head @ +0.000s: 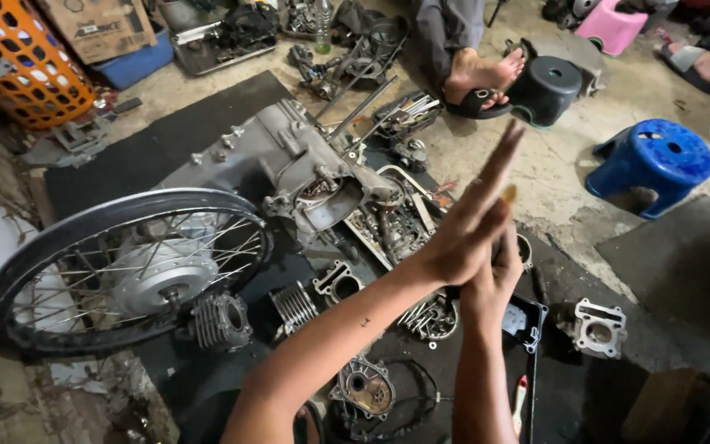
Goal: Cleaning motorcycle engine components including the stator and casing using a brush and solvent.
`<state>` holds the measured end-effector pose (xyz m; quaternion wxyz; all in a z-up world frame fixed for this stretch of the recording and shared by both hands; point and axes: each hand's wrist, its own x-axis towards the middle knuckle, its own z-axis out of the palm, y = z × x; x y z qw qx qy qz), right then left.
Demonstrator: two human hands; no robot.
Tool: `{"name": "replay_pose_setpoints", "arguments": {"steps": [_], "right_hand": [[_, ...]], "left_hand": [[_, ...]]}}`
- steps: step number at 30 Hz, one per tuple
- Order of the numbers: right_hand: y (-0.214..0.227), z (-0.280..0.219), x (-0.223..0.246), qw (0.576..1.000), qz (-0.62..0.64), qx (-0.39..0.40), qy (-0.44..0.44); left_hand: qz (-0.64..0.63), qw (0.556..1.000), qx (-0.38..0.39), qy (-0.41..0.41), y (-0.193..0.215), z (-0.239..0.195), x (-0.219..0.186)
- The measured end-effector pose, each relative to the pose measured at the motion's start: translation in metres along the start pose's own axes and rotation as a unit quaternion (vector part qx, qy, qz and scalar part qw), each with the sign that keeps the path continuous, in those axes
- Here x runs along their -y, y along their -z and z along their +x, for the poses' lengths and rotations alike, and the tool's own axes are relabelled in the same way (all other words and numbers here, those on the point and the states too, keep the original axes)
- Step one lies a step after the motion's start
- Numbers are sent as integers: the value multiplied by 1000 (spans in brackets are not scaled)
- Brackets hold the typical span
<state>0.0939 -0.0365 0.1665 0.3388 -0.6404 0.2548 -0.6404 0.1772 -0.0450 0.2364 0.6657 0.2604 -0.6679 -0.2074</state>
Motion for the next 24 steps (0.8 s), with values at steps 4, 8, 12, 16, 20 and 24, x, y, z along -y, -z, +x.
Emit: {"name": "replay_pose_setpoints", "arguments": {"steps": [4,8,12,16,20,24], "right_hand": [[-9,-4,-11,1000,9,-7,17],[-15,-2,-11,1000,0,0,8],[-16,-5,-10,1000,-19,1,-10],[-24,-4,-8,999,-34,5,-26],[-22,-8,-6,998,-52,4,-40],[-13,-8,-2,995,-84,-17,-57]], "left_hand": [[96,988,105,59,-9,-12,-18],[170,985,-1,6,-29,-24,-7],[51,996,45,49,-2,-10,1],[53,987,125,84,0,-6,-36],[138,975,172,12,-16,-26,-16],[13,996,90,7,13,-7,2]]}}
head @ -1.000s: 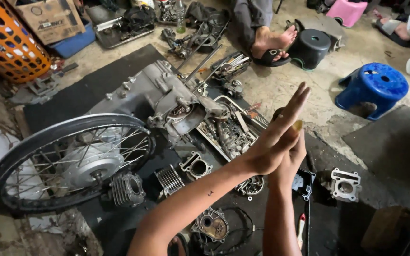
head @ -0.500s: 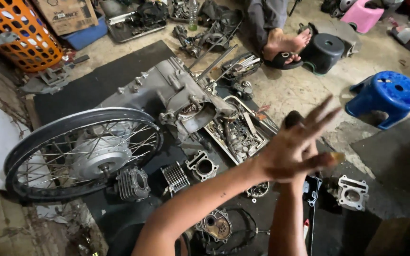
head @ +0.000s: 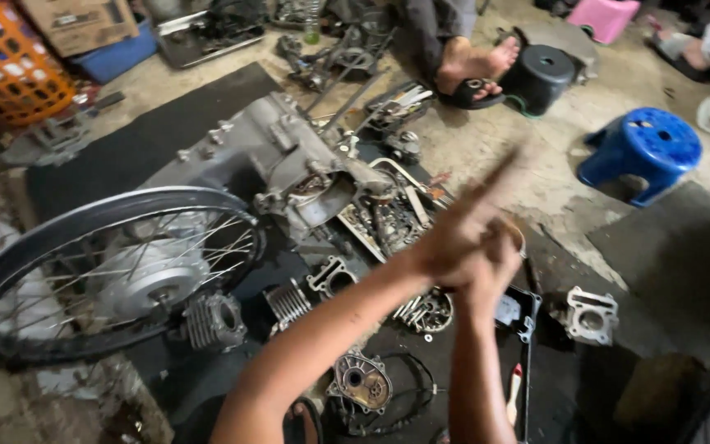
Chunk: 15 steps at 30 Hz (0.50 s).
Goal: Cleaning motorcycle engine components including the stator and casing using a brush and solvent.
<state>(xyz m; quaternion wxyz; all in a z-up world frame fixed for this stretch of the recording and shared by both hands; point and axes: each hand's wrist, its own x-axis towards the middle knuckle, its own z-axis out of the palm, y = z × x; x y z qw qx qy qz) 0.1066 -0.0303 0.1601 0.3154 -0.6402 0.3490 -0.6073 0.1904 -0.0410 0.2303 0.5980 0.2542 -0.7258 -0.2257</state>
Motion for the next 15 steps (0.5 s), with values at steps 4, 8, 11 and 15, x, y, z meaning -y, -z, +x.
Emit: {"name": "replay_pose_setpoints", "arguments": {"steps": [4,8,11,15], "right_hand": [[-10,4,30,997,56,-25,-47],[6,21,9,997,-27,-70,-16],[0,17,1,997,-50,-60,-2],[-19,1,-1,997,21,-69,24]], "left_hand": [[-64,998,-16,8,15,-2,-12],[-95,994,43,36,12,-1,-27],[-149,988,35,-8,12,0,-12],[-106,992,-55,31,15,0,0]]}}
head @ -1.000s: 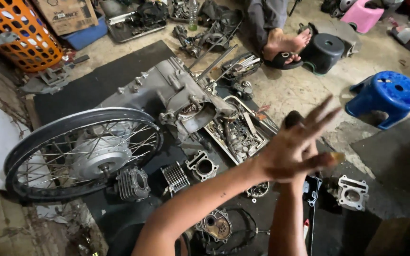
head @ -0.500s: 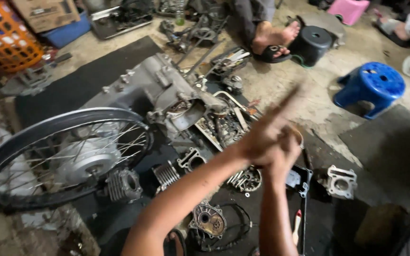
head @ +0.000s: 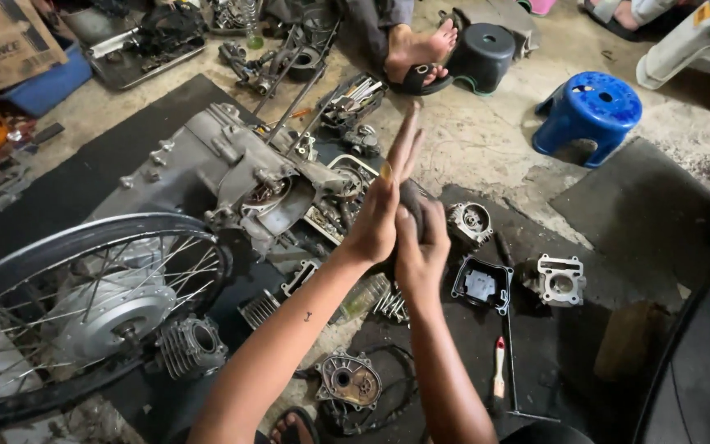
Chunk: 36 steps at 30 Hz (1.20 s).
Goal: Cleaning motorcycle engine components including the stator and casing using a brush and solvent.
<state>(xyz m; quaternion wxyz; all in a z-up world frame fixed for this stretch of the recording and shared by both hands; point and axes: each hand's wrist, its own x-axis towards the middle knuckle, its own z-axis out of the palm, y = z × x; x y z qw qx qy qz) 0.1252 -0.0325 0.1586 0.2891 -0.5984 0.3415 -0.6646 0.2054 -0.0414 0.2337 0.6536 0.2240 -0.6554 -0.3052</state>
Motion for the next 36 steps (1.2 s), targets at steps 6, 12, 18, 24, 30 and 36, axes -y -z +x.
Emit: {"name": "replay_pose_setpoints", "arguments": {"steps": [6,12,18,24,30,36], "right_hand": [[12,15,-20,1000,-13,-8,12],[-7,-5,2,998,52,-2,-42],[-2,6,-39,1000,7,-25,5],[1,7,-9,1000,11,-15,0],[-14,-2,-14,999,17,-14,-30],[-5,14,-6,999,14,-38,-28]], "left_hand": [[-25,999,18,28,-14,-8,-10],[-27,998,-45,17,0,3,-14],[-50,998,-28,-9,-4,-7,12],[-45,998,-10,-40,-7,-10,22],[-54,998,-27,14,10,-9,10],[-80,996,-9,26,-4,-11,-3]]}}
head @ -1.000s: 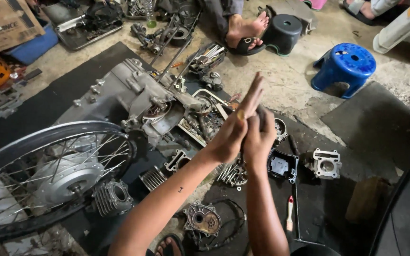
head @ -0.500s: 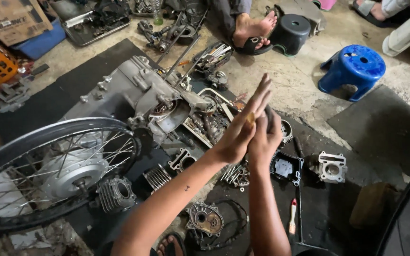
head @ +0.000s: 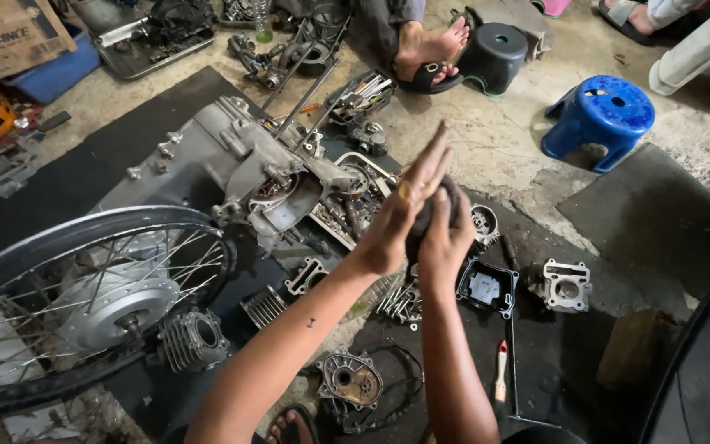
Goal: Cleaning motorcycle engine components including the stator and casing using a brush and solvent.
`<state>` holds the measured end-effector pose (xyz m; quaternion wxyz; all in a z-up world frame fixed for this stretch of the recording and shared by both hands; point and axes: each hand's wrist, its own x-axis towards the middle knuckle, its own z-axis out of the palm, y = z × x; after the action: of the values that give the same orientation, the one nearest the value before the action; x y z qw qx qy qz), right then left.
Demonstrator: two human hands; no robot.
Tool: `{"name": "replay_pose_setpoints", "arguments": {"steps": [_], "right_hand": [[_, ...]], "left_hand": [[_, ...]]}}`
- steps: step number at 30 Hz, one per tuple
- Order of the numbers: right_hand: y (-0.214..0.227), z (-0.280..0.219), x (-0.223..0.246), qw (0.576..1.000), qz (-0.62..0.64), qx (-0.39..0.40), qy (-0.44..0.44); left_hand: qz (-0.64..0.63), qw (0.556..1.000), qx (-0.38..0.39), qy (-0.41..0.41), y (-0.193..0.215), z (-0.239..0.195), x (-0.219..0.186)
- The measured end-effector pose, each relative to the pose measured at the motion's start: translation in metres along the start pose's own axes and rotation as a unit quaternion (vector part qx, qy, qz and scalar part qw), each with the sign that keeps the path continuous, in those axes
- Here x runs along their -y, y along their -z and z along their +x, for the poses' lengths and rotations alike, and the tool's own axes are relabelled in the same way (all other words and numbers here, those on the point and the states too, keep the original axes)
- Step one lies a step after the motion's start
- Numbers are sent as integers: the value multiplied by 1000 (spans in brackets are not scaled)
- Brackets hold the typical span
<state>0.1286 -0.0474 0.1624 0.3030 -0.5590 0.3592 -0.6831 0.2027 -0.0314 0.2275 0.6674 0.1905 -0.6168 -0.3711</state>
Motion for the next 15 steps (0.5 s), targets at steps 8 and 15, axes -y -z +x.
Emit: {"name": "replay_pose_setpoints", "arguments": {"steps": [8,15], "right_hand": [[-2,-12,-6,1000,-3,27,3],[15,5,-1,998,-42,25,45]], "left_hand": [[40,999,-14,-31,20,2,21],[16,999,31,-19,1,0,17]]}}
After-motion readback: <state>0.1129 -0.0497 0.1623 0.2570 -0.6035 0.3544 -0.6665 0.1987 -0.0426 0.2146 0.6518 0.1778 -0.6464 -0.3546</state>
